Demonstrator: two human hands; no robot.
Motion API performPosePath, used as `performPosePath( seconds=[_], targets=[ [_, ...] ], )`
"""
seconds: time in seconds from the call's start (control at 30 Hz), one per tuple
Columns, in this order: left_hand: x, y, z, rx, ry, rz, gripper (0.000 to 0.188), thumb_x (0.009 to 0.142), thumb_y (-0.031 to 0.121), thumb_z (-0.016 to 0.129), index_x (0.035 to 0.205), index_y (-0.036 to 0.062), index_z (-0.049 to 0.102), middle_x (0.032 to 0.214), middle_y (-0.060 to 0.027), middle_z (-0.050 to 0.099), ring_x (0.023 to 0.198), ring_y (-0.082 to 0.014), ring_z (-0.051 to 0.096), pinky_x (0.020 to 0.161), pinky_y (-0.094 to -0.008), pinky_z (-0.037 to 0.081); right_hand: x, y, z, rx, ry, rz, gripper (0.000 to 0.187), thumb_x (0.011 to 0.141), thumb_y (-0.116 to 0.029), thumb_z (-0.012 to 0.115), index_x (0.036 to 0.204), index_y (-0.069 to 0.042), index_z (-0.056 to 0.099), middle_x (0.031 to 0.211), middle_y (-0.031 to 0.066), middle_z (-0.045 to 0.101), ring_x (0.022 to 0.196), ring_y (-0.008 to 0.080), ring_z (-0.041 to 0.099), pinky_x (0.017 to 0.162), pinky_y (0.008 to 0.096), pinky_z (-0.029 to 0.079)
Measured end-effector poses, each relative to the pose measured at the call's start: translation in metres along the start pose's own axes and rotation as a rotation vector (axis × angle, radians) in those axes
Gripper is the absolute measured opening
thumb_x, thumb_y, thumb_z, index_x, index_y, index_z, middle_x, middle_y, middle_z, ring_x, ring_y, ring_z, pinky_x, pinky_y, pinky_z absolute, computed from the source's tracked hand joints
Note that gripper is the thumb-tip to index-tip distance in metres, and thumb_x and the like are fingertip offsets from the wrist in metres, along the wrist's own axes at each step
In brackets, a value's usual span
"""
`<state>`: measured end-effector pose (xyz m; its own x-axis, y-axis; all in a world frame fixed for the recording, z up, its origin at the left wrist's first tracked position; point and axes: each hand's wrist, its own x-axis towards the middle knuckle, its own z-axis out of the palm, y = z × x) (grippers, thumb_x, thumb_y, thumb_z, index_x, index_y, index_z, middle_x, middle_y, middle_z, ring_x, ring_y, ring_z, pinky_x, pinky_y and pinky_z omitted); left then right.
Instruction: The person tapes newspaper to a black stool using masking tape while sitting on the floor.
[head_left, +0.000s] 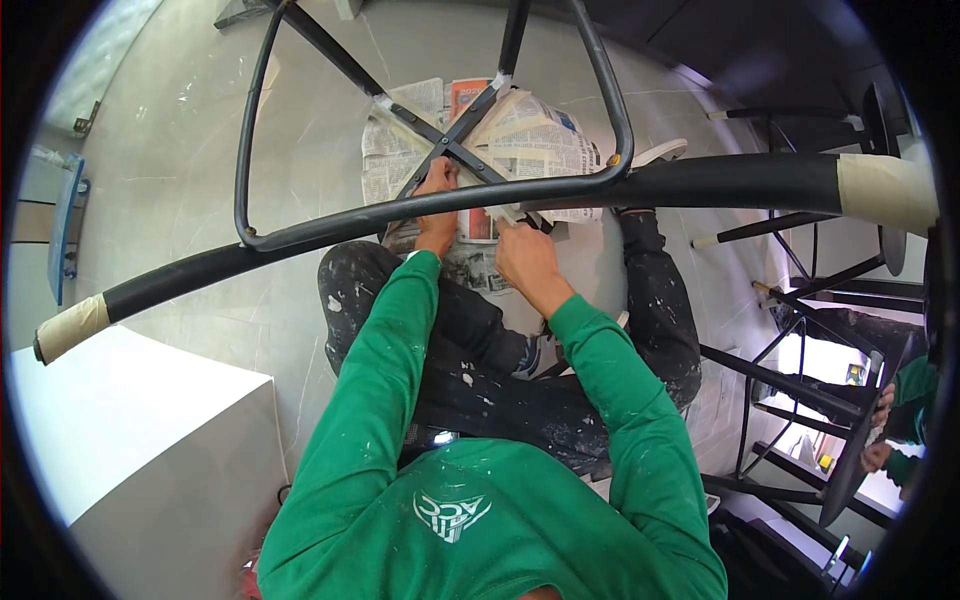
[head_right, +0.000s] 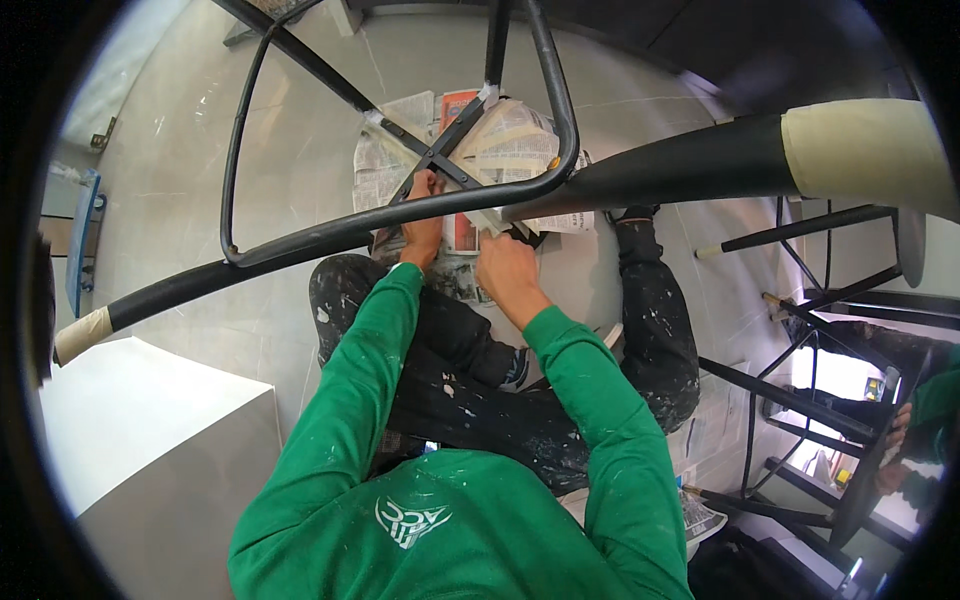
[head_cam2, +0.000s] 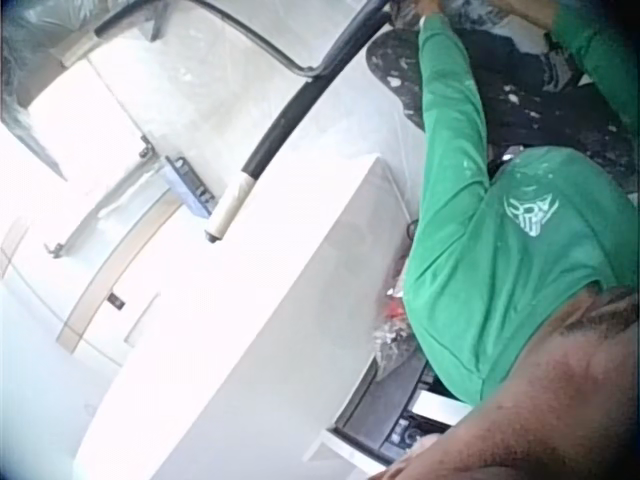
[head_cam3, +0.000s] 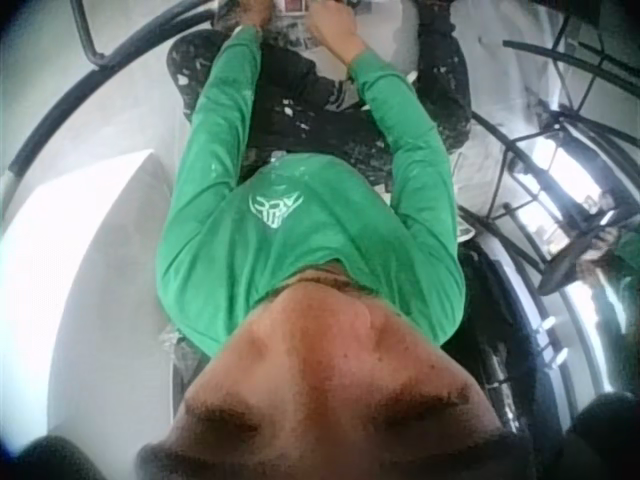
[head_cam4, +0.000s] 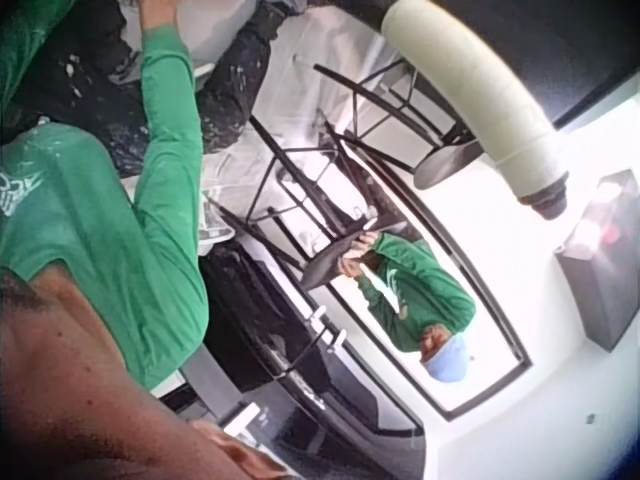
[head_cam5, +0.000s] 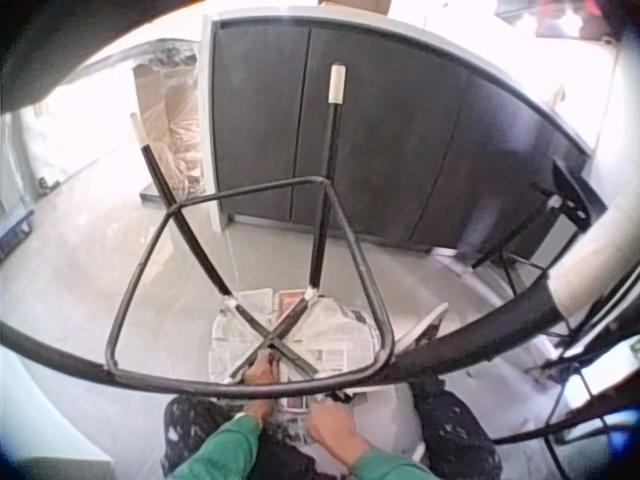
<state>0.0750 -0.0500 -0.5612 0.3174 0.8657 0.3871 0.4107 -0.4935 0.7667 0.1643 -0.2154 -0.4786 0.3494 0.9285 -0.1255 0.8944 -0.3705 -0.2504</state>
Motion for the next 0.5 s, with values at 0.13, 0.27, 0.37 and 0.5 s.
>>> performPosePath(
  seconds=[0.13, 0.27, 0.37, 0.5],
  targets=[
    [-0.0044, -0.0068, 0.0039, -0.013, 0.005, -0.019, 0.015, 0.098, 0.008, 0.066, 0.112, 0.0080, 0.060, 0.091, -0.0211, 0.073, 0.088, -0.0406, 0.074, 0.074, -0.0484, 0.056, 0.0000, 0.0000, 0.0004, -0.007, 0.032, 0.010, 0.025, 0.095, -0.016, 0.058, 0.109, -0.001, 0.070, 0.086, 0.0262, 0.073, 0.078, 0.0428, 0.075, 0.071, 0.0523, 0.061],
    [-0.0077, -0.0072, 0.0071, -0.069, -0.017, -0.136, 0.007, 0.099, 0.008, 0.065, 0.106, 0.0077, 0.062, 0.088, -0.0204, 0.072, 0.084, -0.0412, 0.073, 0.072, -0.0491, 0.054, 0.0008, 0.0010, -0.0011, -0.042, 0.019, 0.015, 0.027, 0.092, -0.015, 0.059, 0.112, -0.001, 0.071, 0.086, 0.0252, 0.073, 0.078, 0.0407, 0.075, 0.070, 0.0508, 0.061],
    [-0.0080, -0.0071, 0.0084, -0.092, 0.058, -0.049, 0.004, 0.098, 0.004, 0.058, 0.101, 0.0051, 0.059, 0.083, -0.0167, 0.065, 0.073, -0.0296, 0.063, 0.070, -0.0404, 0.050, 0.0001, 0.0022, -0.0022, -0.074, 0.007, 0.010, 0.032, 0.090, -0.016, 0.062, 0.116, 0.000, 0.072, 0.093, 0.0236, 0.074, 0.080, 0.0383, 0.077, 0.072, 0.0471, 0.063],
    [-0.0075, -0.0083, 0.0084, -0.087, 0.048, -0.044, 0.006, 0.099, 0.008, 0.066, 0.104, 0.0073, 0.063, 0.089, -0.0203, 0.072, 0.082, -0.0410, 0.072, 0.073, -0.0482, 0.054, 0.0005, 0.0034, -0.0004, -0.059, 0.007, -0.003, 0.030, 0.091, -0.015, 0.060, 0.115, -0.001, 0.072, 0.087, 0.0234, 0.073, 0.079, 0.0389, 0.075, 0.071, 0.0497, 0.061]
  ],
)
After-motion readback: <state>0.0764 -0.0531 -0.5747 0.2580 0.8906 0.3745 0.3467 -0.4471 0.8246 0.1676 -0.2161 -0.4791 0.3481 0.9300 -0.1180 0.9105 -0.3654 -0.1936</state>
